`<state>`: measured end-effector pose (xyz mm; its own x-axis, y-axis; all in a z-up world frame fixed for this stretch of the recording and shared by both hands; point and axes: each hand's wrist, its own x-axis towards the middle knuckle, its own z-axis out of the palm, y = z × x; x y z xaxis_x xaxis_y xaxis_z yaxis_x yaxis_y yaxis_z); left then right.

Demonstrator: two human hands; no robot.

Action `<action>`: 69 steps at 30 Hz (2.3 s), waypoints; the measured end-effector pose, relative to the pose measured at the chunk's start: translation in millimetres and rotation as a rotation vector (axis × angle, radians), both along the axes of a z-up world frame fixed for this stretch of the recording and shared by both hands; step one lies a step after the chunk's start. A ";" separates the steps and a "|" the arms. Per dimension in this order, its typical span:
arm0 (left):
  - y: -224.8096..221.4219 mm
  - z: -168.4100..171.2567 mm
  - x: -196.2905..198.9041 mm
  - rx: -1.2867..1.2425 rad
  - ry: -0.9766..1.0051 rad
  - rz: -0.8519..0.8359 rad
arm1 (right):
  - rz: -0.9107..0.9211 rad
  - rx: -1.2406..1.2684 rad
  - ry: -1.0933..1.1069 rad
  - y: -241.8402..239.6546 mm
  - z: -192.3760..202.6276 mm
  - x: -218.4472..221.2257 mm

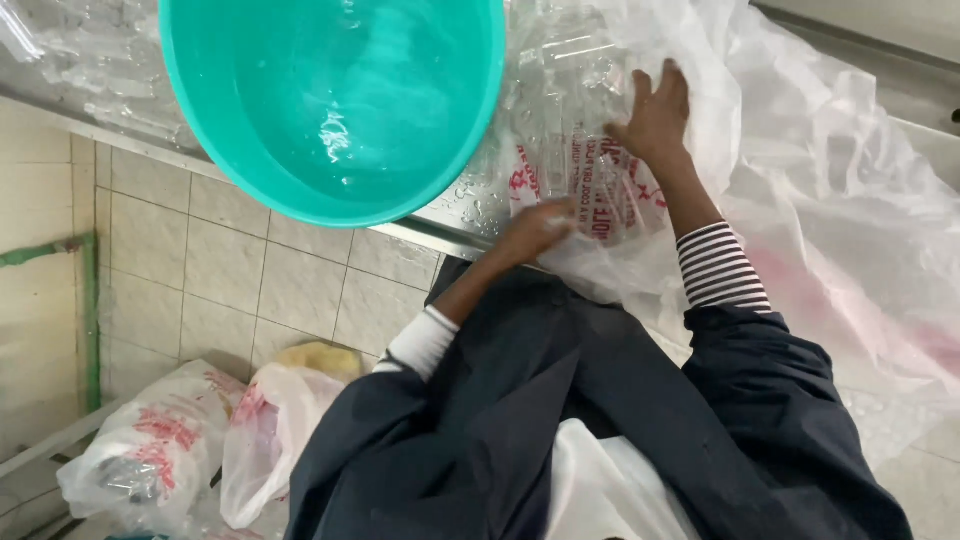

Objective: Rinsing empty plastic bottles in a basin of water and placing them on a tray for further processing.

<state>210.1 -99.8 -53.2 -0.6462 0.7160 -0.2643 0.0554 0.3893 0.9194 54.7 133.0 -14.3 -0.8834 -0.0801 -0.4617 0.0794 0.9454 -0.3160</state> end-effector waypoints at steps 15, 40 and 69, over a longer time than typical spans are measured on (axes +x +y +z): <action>-3.8 33.5 -83.3 -0.177 -0.418 1.127 | -0.257 -0.769 0.039 -39.7 61.4 -35.4; 63.0 -126.0 -52.3 0.861 -0.945 0.593 | -0.608 -0.643 -0.205 51.8 -67.6 123.1; -393.2 94.8 -133.7 -0.115 0.179 0.820 | -0.172 -0.796 0.195 -344.8 42.0 -7.8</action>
<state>76.4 -493.0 41.6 -0.9883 -0.0231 -0.1510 -0.1445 0.4606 0.8758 46.9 -211.8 27.7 -0.9714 -0.1740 -0.1618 0.0770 0.4134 -0.9073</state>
